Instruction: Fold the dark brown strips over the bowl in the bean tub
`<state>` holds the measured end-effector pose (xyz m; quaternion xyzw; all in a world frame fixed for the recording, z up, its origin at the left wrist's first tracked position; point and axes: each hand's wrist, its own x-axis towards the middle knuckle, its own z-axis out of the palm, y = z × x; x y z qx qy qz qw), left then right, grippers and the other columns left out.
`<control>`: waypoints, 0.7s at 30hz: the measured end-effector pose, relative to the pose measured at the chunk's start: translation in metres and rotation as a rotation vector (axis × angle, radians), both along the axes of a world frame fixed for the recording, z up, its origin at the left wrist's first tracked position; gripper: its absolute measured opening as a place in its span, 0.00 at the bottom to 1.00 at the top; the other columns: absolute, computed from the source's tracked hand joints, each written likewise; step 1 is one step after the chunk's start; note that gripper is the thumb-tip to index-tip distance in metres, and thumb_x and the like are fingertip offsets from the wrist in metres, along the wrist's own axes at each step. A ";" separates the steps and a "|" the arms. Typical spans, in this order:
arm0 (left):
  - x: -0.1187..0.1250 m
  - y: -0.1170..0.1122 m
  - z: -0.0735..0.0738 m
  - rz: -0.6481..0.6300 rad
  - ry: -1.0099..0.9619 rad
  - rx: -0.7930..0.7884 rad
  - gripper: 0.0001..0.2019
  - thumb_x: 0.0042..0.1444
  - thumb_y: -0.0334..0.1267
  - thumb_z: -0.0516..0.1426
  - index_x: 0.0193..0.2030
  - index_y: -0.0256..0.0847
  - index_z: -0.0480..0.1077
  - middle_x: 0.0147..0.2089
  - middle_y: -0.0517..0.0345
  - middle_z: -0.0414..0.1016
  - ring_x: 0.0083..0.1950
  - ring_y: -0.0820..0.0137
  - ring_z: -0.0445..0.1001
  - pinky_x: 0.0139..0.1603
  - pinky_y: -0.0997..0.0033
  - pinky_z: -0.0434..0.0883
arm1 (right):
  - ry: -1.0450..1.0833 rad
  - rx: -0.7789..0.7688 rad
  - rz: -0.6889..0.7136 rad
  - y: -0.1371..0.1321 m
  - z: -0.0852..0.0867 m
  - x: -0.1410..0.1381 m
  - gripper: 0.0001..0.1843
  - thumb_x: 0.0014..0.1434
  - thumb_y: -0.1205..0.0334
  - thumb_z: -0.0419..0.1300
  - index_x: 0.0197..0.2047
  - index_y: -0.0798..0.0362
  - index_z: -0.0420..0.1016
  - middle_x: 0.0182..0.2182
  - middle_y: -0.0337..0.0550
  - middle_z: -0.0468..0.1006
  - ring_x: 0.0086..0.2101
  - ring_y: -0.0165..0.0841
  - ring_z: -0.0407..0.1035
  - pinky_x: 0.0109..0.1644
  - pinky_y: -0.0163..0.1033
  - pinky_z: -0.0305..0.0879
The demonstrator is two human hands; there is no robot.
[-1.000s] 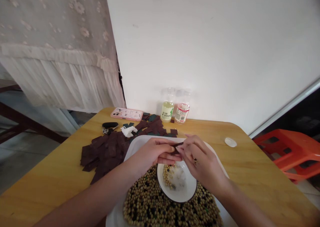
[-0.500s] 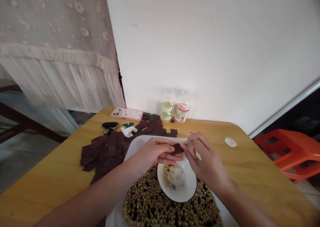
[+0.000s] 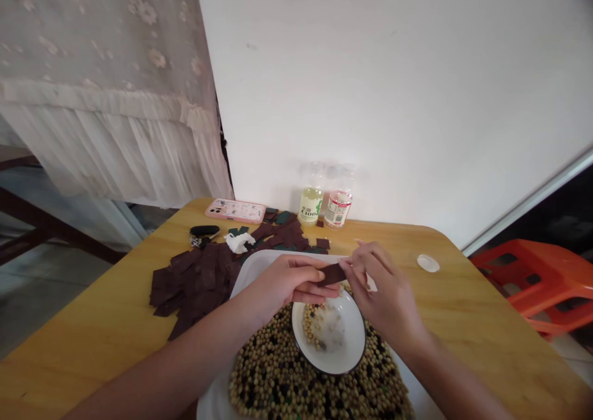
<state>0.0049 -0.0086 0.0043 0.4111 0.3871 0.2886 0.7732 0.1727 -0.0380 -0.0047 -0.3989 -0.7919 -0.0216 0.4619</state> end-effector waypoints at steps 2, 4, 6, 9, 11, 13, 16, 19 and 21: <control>0.000 0.000 0.000 -0.005 0.001 0.012 0.10 0.48 0.29 0.56 0.38 0.35 0.74 0.31 0.52 0.79 0.35 0.67 0.78 0.36 0.72 0.73 | -0.024 -0.006 0.028 0.000 0.000 0.000 0.14 0.57 0.75 0.51 0.25 0.50 0.53 0.26 0.37 0.59 0.29 0.29 0.58 0.41 0.43 0.66; 0.000 0.001 0.000 -0.010 0.001 0.025 0.10 0.48 0.29 0.56 0.37 0.36 0.75 0.32 0.52 0.79 0.35 0.68 0.78 0.35 0.74 0.73 | -0.069 -0.001 0.088 0.000 0.000 -0.001 0.14 0.56 0.76 0.51 0.25 0.50 0.53 0.27 0.37 0.60 0.30 0.29 0.59 0.44 0.44 0.66; 0.000 0.001 -0.001 -0.011 0.003 0.026 0.10 0.48 0.28 0.56 0.37 0.36 0.75 0.31 0.53 0.79 0.34 0.68 0.78 0.35 0.74 0.73 | -0.069 0.006 0.086 -0.001 0.000 -0.001 0.14 0.56 0.77 0.51 0.25 0.50 0.53 0.27 0.37 0.61 0.31 0.29 0.60 0.46 0.44 0.65; 0.000 0.001 -0.002 -0.010 0.004 0.017 0.09 0.48 0.28 0.56 0.37 0.36 0.75 0.31 0.52 0.79 0.33 0.68 0.78 0.34 0.73 0.73 | -0.004 0.013 0.007 -0.001 0.001 -0.001 0.14 0.56 0.77 0.51 0.26 0.50 0.53 0.27 0.37 0.59 0.30 0.29 0.59 0.45 0.45 0.65; 0.000 0.001 -0.002 -0.012 0.001 0.019 0.09 0.48 0.29 0.56 0.37 0.35 0.74 0.31 0.52 0.79 0.34 0.67 0.78 0.35 0.72 0.73 | -0.021 0.016 0.030 -0.001 0.001 -0.001 0.14 0.56 0.77 0.51 0.26 0.50 0.53 0.27 0.37 0.60 0.30 0.29 0.59 0.47 0.46 0.65; 0.000 0.000 -0.002 -0.014 0.002 0.022 0.09 0.47 0.30 0.57 0.37 0.35 0.74 0.32 0.51 0.79 0.35 0.66 0.78 0.36 0.71 0.73 | -0.069 0.021 0.084 -0.001 0.001 -0.001 0.14 0.56 0.77 0.51 0.26 0.50 0.53 0.27 0.38 0.61 0.31 0.30 0.60 0.48 0.47 0.64; 0.000 0.000 0.000 -0.007 0.028 0.020 0.09 0.47 0.30 0.57 0.37 0.35 0.74 0.31 0.51 0.79 0.34 0.66 0.78 0.36 0.71 0.73 | -0.041 0.016 0.052 -0.001 0.001 0.000 0.14 0.56 0.76 0.51 0.26 0.50 0.53 0.26 0.37 0.60 0.30 0.30 0.59 0.47 0.48 0.65; 0.001 0.000 0.001 -0.005 0.038 0.026 0.09 0.48 0.29 0.56 0.36 0.35 0.74 0.31 0.52 0.79 0.34 0.66 0.78 0.35 0.71 0.73 | -0.013 0.009 0.032 -0.001 0.001 0.000 0.14 0.56 0.76 0.52 0.26 0.50 0.53 0.26 0.36 0.60 0.29 0.30 0.59 0.47 0.47 0.65; 0.001 0.000 0.001 -0.013 0.024 0.035 0.10 0.48 0.29 0.56 0.37 0.35 0.74 0.32 0.52 0.79 0.35 0.66 0.78 0.37 0.70 0.73 | -0.065 0.014 0.085 -0.001 0.001 0.000 0.13 0.56 0.76 0.51 0.26 0.50 0.54 0.28 0.38 0.62 0.31 0.30 0.61 0.47 0.47 0.65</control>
